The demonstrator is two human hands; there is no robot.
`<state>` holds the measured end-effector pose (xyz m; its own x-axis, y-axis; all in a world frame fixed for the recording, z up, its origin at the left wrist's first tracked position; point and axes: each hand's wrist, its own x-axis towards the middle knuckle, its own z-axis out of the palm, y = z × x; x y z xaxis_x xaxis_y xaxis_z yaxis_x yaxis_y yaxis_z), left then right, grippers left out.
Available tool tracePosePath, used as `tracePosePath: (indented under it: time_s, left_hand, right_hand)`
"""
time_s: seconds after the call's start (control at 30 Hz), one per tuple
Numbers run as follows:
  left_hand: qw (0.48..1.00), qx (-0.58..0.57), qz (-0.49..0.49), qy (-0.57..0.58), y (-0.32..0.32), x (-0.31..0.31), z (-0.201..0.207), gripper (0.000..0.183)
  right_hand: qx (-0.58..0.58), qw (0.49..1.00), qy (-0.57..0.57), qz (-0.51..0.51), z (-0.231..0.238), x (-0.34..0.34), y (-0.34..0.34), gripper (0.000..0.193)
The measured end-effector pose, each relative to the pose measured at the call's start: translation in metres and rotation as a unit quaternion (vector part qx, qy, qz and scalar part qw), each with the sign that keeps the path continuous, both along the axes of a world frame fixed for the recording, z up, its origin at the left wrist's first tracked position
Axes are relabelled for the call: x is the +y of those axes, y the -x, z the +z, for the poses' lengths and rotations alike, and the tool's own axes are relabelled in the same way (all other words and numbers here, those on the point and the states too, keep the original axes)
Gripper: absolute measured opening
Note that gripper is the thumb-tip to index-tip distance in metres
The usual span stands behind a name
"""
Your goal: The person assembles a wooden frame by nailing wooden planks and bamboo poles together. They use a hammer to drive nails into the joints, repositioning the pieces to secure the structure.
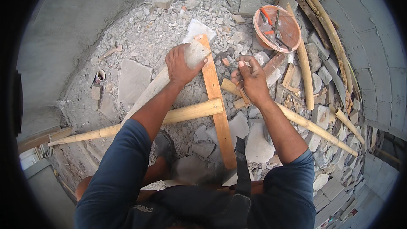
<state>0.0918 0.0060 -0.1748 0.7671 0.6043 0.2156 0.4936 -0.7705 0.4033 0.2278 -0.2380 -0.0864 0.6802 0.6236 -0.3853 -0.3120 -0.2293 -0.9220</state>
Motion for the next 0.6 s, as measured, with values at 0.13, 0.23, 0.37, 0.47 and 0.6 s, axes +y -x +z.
tracePosePath:
  time_s: [0.13,0.23,0.37,0.47,0.6]
  left_hand:
    - [0.973,-0.085,-0.077,0.201,0.014,-0.017,0.026,0.050]
    - [0.835,-0.193,-0.120,0.501,0.025,-0.046,0.066,0.026]
    - [0.808,-0.133,-0.128,0.559,0.050,-0.058,0.117,0.030]
    - [0.826,-0.072,-0.099,0.550,0.073,-0.033,0.152,0.028]
    - [0.891,-0.015,-0.100,0.443,0.128,0.028,0.208,0.026]
  right_hand:
    - [0.141,0.985,-0.101,-0.009,0.014,0.002,0.041,0.030]
    - [0.134,0.985,-0.107,0.028,0.026,0.003,0.056,0.033]
    - [0.041,0.991,-0.107,0.071,0.038,0.011,0.077,0.032]
    - [0.010,0.987,-0.113,0.118,0.047,0.034,0.091,0.028]
    - [-0.036,0.981,-0.043,0.185,0.047,0.055,0.102,0.021]
